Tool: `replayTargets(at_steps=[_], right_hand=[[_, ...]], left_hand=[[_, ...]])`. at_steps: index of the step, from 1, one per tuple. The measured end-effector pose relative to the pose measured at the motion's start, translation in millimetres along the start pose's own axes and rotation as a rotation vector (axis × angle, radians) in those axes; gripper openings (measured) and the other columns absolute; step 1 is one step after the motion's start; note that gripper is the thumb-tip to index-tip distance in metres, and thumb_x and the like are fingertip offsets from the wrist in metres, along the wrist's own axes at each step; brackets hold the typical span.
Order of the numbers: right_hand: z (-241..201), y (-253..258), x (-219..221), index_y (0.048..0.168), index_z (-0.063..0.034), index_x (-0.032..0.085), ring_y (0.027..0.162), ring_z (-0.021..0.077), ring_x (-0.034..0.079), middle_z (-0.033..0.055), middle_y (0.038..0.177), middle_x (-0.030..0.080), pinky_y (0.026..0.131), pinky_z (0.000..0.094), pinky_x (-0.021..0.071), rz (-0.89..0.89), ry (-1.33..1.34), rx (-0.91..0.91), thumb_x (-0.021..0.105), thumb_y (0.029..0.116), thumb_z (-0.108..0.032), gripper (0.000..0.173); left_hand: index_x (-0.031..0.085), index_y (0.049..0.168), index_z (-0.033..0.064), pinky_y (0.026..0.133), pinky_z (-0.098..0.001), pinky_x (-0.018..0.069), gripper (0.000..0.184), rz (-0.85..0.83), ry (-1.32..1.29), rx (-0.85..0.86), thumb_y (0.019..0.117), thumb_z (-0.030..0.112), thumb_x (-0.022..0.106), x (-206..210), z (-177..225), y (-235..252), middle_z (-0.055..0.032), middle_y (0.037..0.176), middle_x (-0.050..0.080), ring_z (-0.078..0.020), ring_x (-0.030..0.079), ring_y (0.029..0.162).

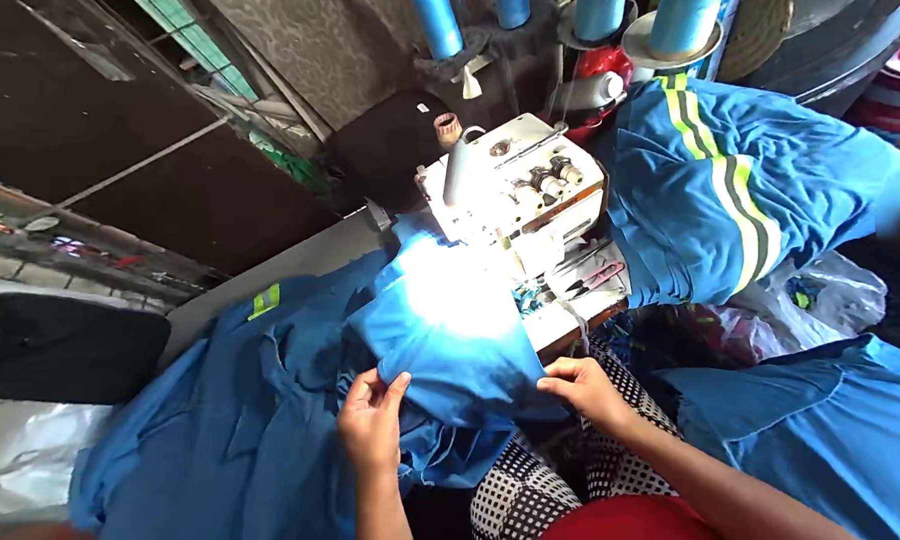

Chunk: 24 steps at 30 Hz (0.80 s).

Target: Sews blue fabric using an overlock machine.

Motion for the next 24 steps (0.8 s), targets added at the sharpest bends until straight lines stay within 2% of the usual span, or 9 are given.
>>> replayTargets(at_steps=[5, 9, 11, 14, 16, 18, 21, 22, 24], right_hand=[[-37.6, 32.6, -7.0, 0.085, -0.0028, 0.071, 0.066, 0.0083, 0.061, 0.0027, 0.075, 0.066, 0.067, 0.0307, 0.0534, 0.07, -0.115, -0.03, 0.076, 0.089, -0.026, 0.024], [-66.7, 59.8, -6.6, 0.088, -0.002, 0.073, 0.075, 0.0103, 0.061, 0.0049, 0.081, 0.067, 0.073, 0.0323, 0.0513, 0.095, -0.175, -0.189, 0.071, 0.0932, -0.023, 0.022], [-79.8, 72.1, -6.9, 0.092, -0.0008, 0.074, 0.083, 0.0166, 0.064, 0.0095, 0.087, 0.069, 0.079, 0.0377, 0.0519, 0.106, -0.251, -0.216, 0.066, 0.0958, -0.023, 0.024], [-99.4, 82.6, -6.2, 0.096, 0.0027, 0.072, 0.095, 0.0283, 0.065, 0.0174, 0.095, 0.069, 0.088, 0.048, 0.0494, 0.07, -0.411, -0.146, 0.058, 0.1012, -0.023, 0.03], [-101.8, 85.0, -4.7, 0.101, 0.0029, 0.072, 0.103, 0.0314, 0.065, 0.0193, 0.102, 0.07, 0.094, 0.0501, 0.0489, 0.059, -0.466, -0.135, 0.054, 0.1029, -0.024, 0.033], [-97.8, 82.2, -4.5, 0.102, 0.0027, 0.073, 0.101, 0.03, 0.067, 0.019, 0.102, 0.071, 0.093, 0.048, 0.0501, 0.085, -0.427, -0.196, 0.052, 0.1021, -0.021, 0.032], [-76.7, 68.5, -5.5, 0.111, 0.0014, 0.071, 0.097, 0.0255, 0.068, 0.0165, 0.102, 0.071, 0.09, 0.0446, 0.0531, 0.047, -0.362, -0.263, 0.058, 0.1008, -0.028, 0.034], [-68.0, 60.7, -6.2, 0.116, 0.002, 0.069, 0.101, 0.0273, 0.069, 0.0176, 0.105, 0.072, 0.092, 0.0472, 0.0532, 0.019, -0.385, -0.263, 0.062, 0.0993, -0.033, 0.039], [-55.2, 38.7, -7.5, 0.118, 0.0059, 0.07, 0.107, 0.0326, 0.069, 0.0217, 0.109, 0.072, 0.098, 0.0503, 0.0528, 0.009, -0.476, -0.277, 0.067, 0.0971, -0.029, 0.04]], left_hand=[[0.057, 0.114, -0.0006, 0.064, -0.0219, 0.0586, 0.032, -0.004, -0.098, 0.01, 0.0844, -0.007, 0.066, 0.2, 24.3, 39.0, 0.0068, 0.083, 0.069, -0.0016, 0.067, 0.071], [0.052, 0.125, 0.001, 0.054, -0.0169, 0.0522, 0.042, -0.002, -0.112, 0.083, 0.0857, -0.007, 0.065, -0.7, 39.1, 71.1, 0.0083, 0.079, 0.068, 0.0006, 0.063, 0.063], [0.049, 0.133, -0.0019, 0.053, -0.0164, 0.0503, 0.05, -0.017, -0.118, 0.145, 0.0861, -0.005, 0.065, -1.6, 43.2, 87.5, 0.0072, 0.08, 0.066, 0.0002, 0.061, 0.062], [0.044, 0.137, -0.0026, 0.06, -0.0179, 0.0532, 0.054, 0.012, -0.114, 0.192, 0.0872, -0.003, 0.066, -0.4, 42.6, 105.6, 0.0061, 0.085, 0.068, -0.0001, 0.063, 0.067], [0.041, 0.141, -0.0071, 0.07, -0.0214, 0.0561, 0.058, 0.069, -0.063, 0.213, 0.0886, -0.001, 0.066, 0.2, 38.7, 103.6, -0.0036, 0.098, 0.07, -0.0033, 0.067, 0.08], [0.031, 0.147, -0.0141, 0.087, -0.0282, 0.0552, 0.063, 0.095, 0.004, 0.206, 0.0948, 0.003, 0.062, 2.6, 34.2, 80.3, -0.0225, 0.12, 0.064, -0.013, 0.066, 0.1], [0.038, 0.14, -0.017, 0.09, -0.0357, 0.0536, 0.056, 0.128, 0.164, 0.06, 0.0991, 0.015, 0.058, 22.1, 13.0, 11.2, -0.0284, 0.123, 0.058, -0.0235, 0.062, 0.106], [0.045, 0.135, -0.0175, 0.097, -0.044, 0.0506, 0.056, 0.098, 0.258, 0.03, 0.0973, 0.02, 0.062, 33.4, 5.5, -11.5, -0.0319, 0.126, 0.058, -0.0328, 0.06, 0.113], [0.055, 0.131, -0.0159, 0.104, -0.0684, 0.0343, 0.069, 0.052, 0.446, 0.07, 0.0877, 0.035, 0.072, 53.9, -0.6, -38.4, -0.042, 0.133, 0.049, -0.0586, 0.046, 0.124]])
Point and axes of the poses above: each hand's wrist, its own y-axis towards the middle knuckle, its own x-axis out of the palm, z = x × y, the point moved 5 cm from there along y, towards the middle knuckle
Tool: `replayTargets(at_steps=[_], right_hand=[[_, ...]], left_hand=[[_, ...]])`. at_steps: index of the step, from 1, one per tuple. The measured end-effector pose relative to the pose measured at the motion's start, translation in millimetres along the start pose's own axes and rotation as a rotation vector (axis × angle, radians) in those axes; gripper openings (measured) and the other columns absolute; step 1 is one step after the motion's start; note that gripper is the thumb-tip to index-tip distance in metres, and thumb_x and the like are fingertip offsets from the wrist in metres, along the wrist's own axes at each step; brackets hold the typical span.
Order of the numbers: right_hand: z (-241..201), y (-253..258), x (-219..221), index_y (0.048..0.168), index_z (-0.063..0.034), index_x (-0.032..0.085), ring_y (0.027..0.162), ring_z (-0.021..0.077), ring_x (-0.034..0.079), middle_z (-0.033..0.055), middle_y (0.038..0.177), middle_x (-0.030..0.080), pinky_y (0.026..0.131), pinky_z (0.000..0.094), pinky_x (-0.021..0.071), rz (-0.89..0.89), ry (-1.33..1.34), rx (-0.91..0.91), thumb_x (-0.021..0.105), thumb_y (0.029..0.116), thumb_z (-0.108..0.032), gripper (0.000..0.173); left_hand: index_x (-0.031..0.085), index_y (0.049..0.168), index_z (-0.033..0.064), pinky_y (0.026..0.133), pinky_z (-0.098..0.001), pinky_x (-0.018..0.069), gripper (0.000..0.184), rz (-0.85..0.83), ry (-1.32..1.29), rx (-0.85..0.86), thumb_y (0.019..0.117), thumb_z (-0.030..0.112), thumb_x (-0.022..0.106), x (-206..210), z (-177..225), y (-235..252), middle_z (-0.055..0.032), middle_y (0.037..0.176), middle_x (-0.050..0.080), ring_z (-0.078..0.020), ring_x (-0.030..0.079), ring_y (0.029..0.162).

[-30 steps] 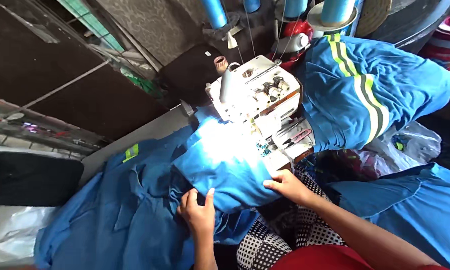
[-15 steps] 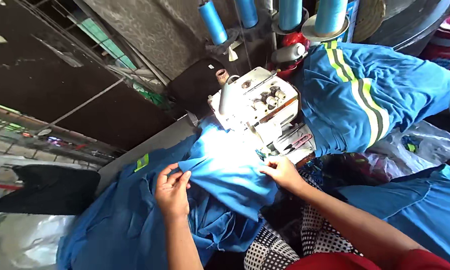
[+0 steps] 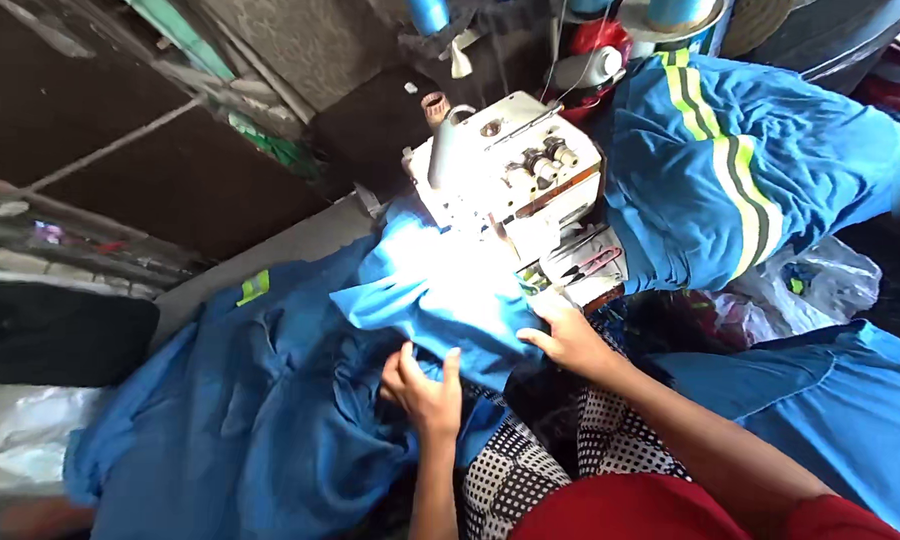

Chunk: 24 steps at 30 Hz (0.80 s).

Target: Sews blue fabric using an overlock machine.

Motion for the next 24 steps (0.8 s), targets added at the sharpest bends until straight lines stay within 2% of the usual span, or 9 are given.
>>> replayTargets(at_steps=[2, 5, 7, 11, 13, 16, 19, 22, 24], right_hand=[[5.5, -25.2, -0.3, 0.114, 0.0052, 0.072, 0.105, 0.0295, 0.071, 0.02, 0.107, 0.073, 0.096, 0.0472, 0.0544, -0.017, -0.026, 0.035, 0.067, 0.0971, -0.022, 0.033], [21.5, -50.7, -2.6, 0.102, -0.0017, 0.075, 0.093, 0.0118, 0.069, 0.0083, 0.098, 0.074, 0.088, 0.0328, 0.0558, -0.017, 0.084, 0.109, 0.066, 0.0963, -0.021, 0.022], [26.8, -60.7, -5.8, 0.098, -0.0034, 0.077, 0.091, 0.0028, 0.067, 0.0031, 0.097, 0.073, 0.085, 0.0218, 0.055, 0.02, 0.161, 0.11, 0.066, 0.0957, -0.018, 0.018], [24.7, -65.5, -10.1, 0.095, -0.0033, 0.078, 0.088, -0.0014, 0.067, 0.0001, 0.094, 0.074, 0.083, 0.0171, 0.0563, 0.057, 0.3, 0.112, 0.067, 0.0927, -0.01, 0.012], [23.1, -66.9, -6.7, 0.099, -0.0015, 0.077, 0.086, 0.0019, 0.071, 0.0016, 0.094, 0.076, 0.082, 0.0199, 0.0596, 0.047, 0.421, 0.17, 0.07, 0.0904, -0.005, 0.012], [25.2, -71.0, 4.7, 0.102, 0.0006, 0.074, 0.08, 0.0076, 0.072, 0.0036, 0.089, 0.075, 0.077, 0.0244, 0.0615, 0.079, 0.583, 0.256, 0.07, 0.0876, 0.001, 0.015], [17.1, -63.4, 8.2, 0.113, -0.0006, 0.066, 0.073, 0.0077, 0.069, 0.0007, 0.082, 0.072, 0.072, 0.0247, 0.0605, 0.127, 0.607, 0.214, 0.07, 0.0858, 0.002, 0.028], [7.5, -41.7, 2.1, 0.112, -0.0035, 0.055, 0.072, 0.0054, 0.069, -0.0027, 0.08, 0.07, 0.07, 0.0237, 0.0595, 0.202, 0.562, 0.095, 0.073, 0.0837, 0.001, 0.033], [2.3, -24.7, -3.2, 0.102, -0.0031, 0.059, 0.076, 0.0041, 0.068, -0.0022, 0.084, 0.068, 0.073, 0.0228, 0.0598, 0.245, 0.533, 0.033, 0.073, 0.0841, 0.001, 0.023]], left_hand=[[0.059, 0.128, -0.0125, 0.105, -0.0735, 0.0287, 0.075, 0.017, 0.055, 0.017, 0.0816, 0.043, 0.077, 3.2, 5.7, -1.7, -0.0447, 0.134, 0.046, -0.0649, 0.041, 0.126], [0.069, 0.109, -0.0092, 0.107, -0.0679, 0.0296, 0.051, 0.086, 0.008, 0.099, 0.0783, 0.029, 0.082, -5.1, 2.1, 13.1, -0.0353, 0.122, 0.061, -0.0559, 0.05, 0.123], [0.071, 0.096, -0.0062, 0.106, -0.0578, 0.0361, 0.029, 0.08, -0.093, 0.124, 0.0825, 0.019, 0.077, -9.3, -4.1, 17.4, -0.0248, 0.106, 0.069, -0.0422, 0.058, 0.114], [0.061, 0.105, -0.0036, 0.088, -0.0242, 0.0554, 0.017, -0.015, -0.503, 0.012, 0.0926, 0.007, 0.066, -18.5, -6.0, 16.2, -0.0013, 0.095, 0.066, -0.0034, 0.065, 0.093], [0.056, 0.107, 0.0077, 0.082, -0.0242, 0.0578, 0.016, -0.054, -0.741, -0.064, 0.0942, 0.001, 0.061, -21.6, -3.6, 16.0, 0.0084, 0.092, 0.066, -0.001, 0.066, 0.086], [0.045, 0.116, 0.0174, 0.071, -0.0248, 0.0593, 0.036, -0.052, -0.838, -0.104, 0.0914, -0.004, 0.061, -23.7, -2.0, 19.8, 0.0109, 0.085, 0.066, -0.0026, 0.067, 0.075], [0.037, 0.132, 0.0214, 0.069, -0.0218, 0.0572, 0.056, -0.016, -0.754, 0.046, 0.0893, -0.005, 0.063, -27.5, -3.5, 34.1, 0.0146, 0.085, 0.066, 0.0001, 0.065, 0.073], [0.049, 0.131, 0.0091, 0.075, -0.0214, 0.0556, 0.039, -0.037, -0.612, 0.215, 0.0948, -0.003, 0.059, -31.8, 2.8, 58.0, 0.0083, 0.099, 0.068, 0.0009, 0.064, 0.084], [0.062, 0.11, -0.0031, 0.078, -0.0223, 0.0545, 0.014, -0.031, -0.476, 0.295, 0.0978, -0.001, 0.057, -33.1, 10.0, 78.6, -0.0006, 0.095, 0.066, 0.0001, 0.062, 0.084]])
Point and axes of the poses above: each hand's wrist, its own y-axis towards the middle knuckle, its own x-axis out of the palm, z = x × y, the point moved 5 cm from there along y, towards the middle knuckle
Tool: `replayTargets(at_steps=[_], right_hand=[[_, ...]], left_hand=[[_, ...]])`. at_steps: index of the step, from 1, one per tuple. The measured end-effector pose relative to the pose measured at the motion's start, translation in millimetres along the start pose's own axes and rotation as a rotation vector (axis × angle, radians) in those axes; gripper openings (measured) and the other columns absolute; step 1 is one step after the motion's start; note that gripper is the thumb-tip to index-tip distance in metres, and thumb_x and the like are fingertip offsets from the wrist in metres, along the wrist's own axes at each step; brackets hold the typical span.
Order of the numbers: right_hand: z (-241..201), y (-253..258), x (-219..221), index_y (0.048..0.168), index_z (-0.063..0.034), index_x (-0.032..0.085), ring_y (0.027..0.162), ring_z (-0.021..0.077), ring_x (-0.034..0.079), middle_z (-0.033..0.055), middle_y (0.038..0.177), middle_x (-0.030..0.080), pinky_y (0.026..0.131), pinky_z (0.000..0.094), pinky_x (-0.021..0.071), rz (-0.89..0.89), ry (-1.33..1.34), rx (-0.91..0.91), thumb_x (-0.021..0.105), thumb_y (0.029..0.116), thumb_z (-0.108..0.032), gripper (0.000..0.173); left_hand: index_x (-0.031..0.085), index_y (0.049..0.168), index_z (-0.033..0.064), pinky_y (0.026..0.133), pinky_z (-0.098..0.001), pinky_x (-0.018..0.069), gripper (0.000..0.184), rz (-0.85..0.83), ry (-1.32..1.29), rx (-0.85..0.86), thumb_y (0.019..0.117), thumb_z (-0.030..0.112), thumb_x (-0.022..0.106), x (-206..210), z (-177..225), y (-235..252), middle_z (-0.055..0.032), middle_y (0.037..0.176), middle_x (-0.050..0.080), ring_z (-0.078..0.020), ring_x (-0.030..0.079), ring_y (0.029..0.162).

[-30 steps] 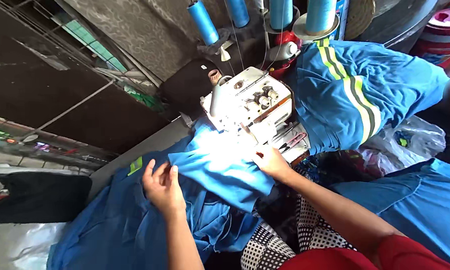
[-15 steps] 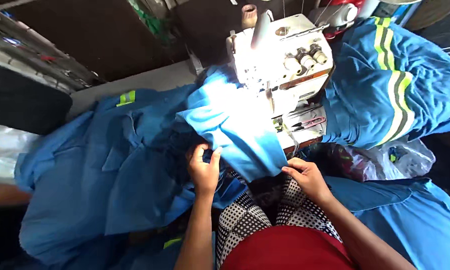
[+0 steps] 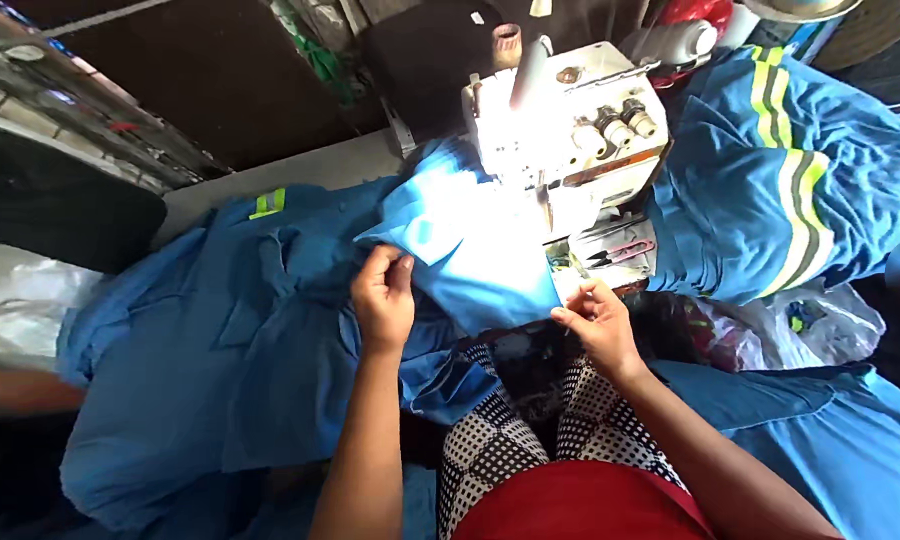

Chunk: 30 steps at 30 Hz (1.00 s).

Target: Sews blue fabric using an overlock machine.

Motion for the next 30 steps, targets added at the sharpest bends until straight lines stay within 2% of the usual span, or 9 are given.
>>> replayTargets(at_steps=[4, 8, 11, 16, 19, 23, 26, 28, 30], right_hand=[[-11.8, 33.9, 10.3, 0.095, -0.0013, 0.072, 0.078, 0.0041, 0.069, 0.001, 0.088, 0.074, 0.076, 0.0235, 0.0601, -0.005, -0.009, -0.107, 0.07, 0.0869, 0.002, 0.009], [-22.0, 66.4, 19.7, 0.103, -0.0037, 0.078, 0.081, 0.0061, 0.071, 0.0036, 0.094, 0.076, 0.078, 0.0277, 0.0606, 0.011, -0.107, -0.124, 0.072, 0.09, -0.003, 0.015], [-29.2, 84.0, 24.2, 0.091, -0.0053, 0.076, 0.066, 0.005, 0.063, 0.0015, 0.078, 0.071, 0.063, 0.0274, 0.054, 0.024, -0.243, -0.132, 0.072, 0.0938, -0.014, 0.01], [-35.6, 83.2, 22.7, 0.09, -0.0046, 0.075, 0.061, 0.0033, 0.063, -0.0003, 0.07, 0.069, 0.06, 0.0244, 0.0543, -0.007, -0.344, -0.14, 0.065, 0.0992, -0.015, 0.017], [-42.1, 72.5, 23.1, 0.108, -0.0051, 0.077, 0.077, 0.0107, 0.07, 0.0045, 0.087, 0.074, 0.074, 0.0316, 0.059, -0.016, -0.484, -0.239, 0.064, 0.0987, -0.017, 0.019], [-50.9, 41.7, 40.3, 0.126, -0.0149, 0.074, 0.087, 0.0264, 0.069, 0.011, 0.095, 0.073, 0.079, 0.0435, 0.0576, -0.19, -0.633, -0.59, 0.064, 0.0954, -0.014, 0.032], [-40.2, 17.0, 60.9, 0.131, -0.0316, 0.07, 0.09, 0.0282, 0.067, 0.0106, 0.102, 0.069, 0.074, 0.0474, 0.055, -0.505, -0.687, -0.701, 0.061, 0.0992, -0.018, 0.036], [-18.0, 17.4, 46.6, 0.107, -0.0188, 0.076, 0.1, 0.0303, 0.07, 0.0119, 0.108, 0.072, 0.08, 0.0528, 0.0583, -0.477, -0.729, -0.577, 0.062, 0.0962, -0.016, 0.018], [-6.0, 38.7, 0.8, 0.101, -0.0037, 0.076, 0.099, 0.0334, 0.071, 0.017, 0.105, 0.072, 0.083, 0.057, 0.0581, -0.235, -0.75, -0.374, 0.062, 0.0932, -0.009, 0.017]], left_hand=[[0.068, 0.099, -0.009, 0.079, -0.0254, 0.0536, 0.018, -0.029, 0.171, 0.005, 0.1009, 0.004, 0.055, -0.6, -2.3, 42.3, -0.0111, 0.092, 0.068, -0.0041, 0.062, 0.081], [0.067, 0.122, -0.0057, 0.089, -0.0306, 0.0543, 0.028, -0.067, 0.116, -0.169, 0.1016, 0.004, 0.05, 5.4, -22.1, 83.6, -0.0158, 0.118, 0.067, -0.0112, 0.065, 0.1], [0.064, 0.132, 0.0004, 0.096, -0.035, 0.0534, 0.034, -0.092, 0.137, -0.256, 0.1021, 0.005, 0.048, 8.6, -30.2, 110.0, -0.0153, 0.132, 0.064, -0.015, 0.065, 0.113], [0.061, 0.14, 0.0044, 0.111, -0.0522, 0.0399, 0.039, -0.126, 0.511, -0.227, 0.1048, 0.008, 0.045, 2.1, -35.2, 138.8, -0.0218, 0.141, 0.059, -0.0347, 0.055, 0.132], [0.064, 0.131, -0.0066, 0.107, -0.0644, 0.0392, 0.035, -0.169, 0.795, -0.202, 0.1008, -0.003, 0.047, -13.6, -28.2, 123.8, -0.0337, 0.131, 0.058, -0.0507, 0.054, 0.126], [0.069, 0.108, -0.0114, 0.093, -0.0757, 0.0441, 0.02, -0.771, 1.073, -0.622, 0.0933, 0.002, 0.064, -39.4, 14.3, 12.3, -0.0401, 0.114, 0.062, -0.0597, 0.058, 0.112], [0.074, 0.091, -0.0013, 0.076, -0.0522, 0.0583, 0.015, -1.172, 0.563, -0.293, 0.0927, 0.008, 0.063, 9.4, 80.3, -99.3, -0.0203, 0.091, 0.072, -0.0356, 0.072, 0.087], [0.07, 0.121, -0.0007, 0.086, -0.0408, 0.059, 0.027, -1.235, -0.084, -0.039, 0.0961, 0.008, 0.063, 49.8, 110.7, -134.1, -0.0168, 0.108, 0.071, -0.0268, 0.071, 0.096], [0.051, 0.146, -0.0006, 0.087, -0.0364, 0.0592, 0.055, -1.13, -0.232, 0.018, 0.097, 0.018, 0.068, 66.6, 121.6, -125.1, -0.0177, 0.126, 0.065, -0.0225, 0.069, 0.1]])
Point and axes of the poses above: each hand's wrist, its own y-axis towards the middle knuckle, its own x-axis out of the palm, z = x × y, the point moved 5 cm from there along y, towards the middle knuckle
